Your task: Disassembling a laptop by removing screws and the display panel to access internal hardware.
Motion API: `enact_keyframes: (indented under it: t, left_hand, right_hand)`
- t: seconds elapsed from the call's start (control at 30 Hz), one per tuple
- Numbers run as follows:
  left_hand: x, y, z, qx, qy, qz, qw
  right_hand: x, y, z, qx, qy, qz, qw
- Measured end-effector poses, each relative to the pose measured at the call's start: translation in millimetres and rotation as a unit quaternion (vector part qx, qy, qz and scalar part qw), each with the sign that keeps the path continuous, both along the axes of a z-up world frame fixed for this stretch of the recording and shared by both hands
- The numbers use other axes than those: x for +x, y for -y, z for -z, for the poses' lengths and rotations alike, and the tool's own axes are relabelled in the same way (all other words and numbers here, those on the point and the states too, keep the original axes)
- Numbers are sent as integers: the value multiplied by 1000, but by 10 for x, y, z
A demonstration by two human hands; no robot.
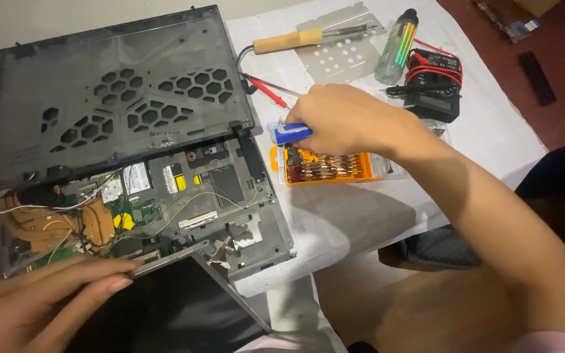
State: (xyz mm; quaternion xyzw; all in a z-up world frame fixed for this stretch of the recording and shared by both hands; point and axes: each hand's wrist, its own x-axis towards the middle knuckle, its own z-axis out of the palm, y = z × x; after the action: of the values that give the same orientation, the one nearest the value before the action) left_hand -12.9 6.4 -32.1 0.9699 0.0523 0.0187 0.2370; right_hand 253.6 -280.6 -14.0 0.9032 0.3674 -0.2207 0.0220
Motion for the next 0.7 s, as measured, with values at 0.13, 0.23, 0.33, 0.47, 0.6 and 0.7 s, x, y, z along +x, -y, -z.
enact_keyframes:
  t: [0.13, 0.23, 0.33, 0.47, 0.6, 0.7]
  left_hand:
    - [3, 20, -13, -17, 5, -6, 1000]
    - [6, -7, 9, -20, 6, 10, 1000]
    - [10, 15, -1, -13, 13, 4, 1000]
    - [1, 47, -40, -35, 47, 14, 998]
    - [-2, 45, -46, -50, 51, 20, 997]
    - [4, 25, -16, -61, 86, 48, 993]
  right_hand:
    - [-25, -5, -34, -10, 4, 5, 1000]
    - [-23, -16, 17, -18, -6, 5, 1000]
    - [7, -11, 91, -6, 14, -18, 1000]
    - [-19, -50, 67, -25, 12, -16, 999]
    - [-30, -41, 23, -22, 4, -9, 1000]
    - [-33, -42, 15, -13, -9, -15, 1000]
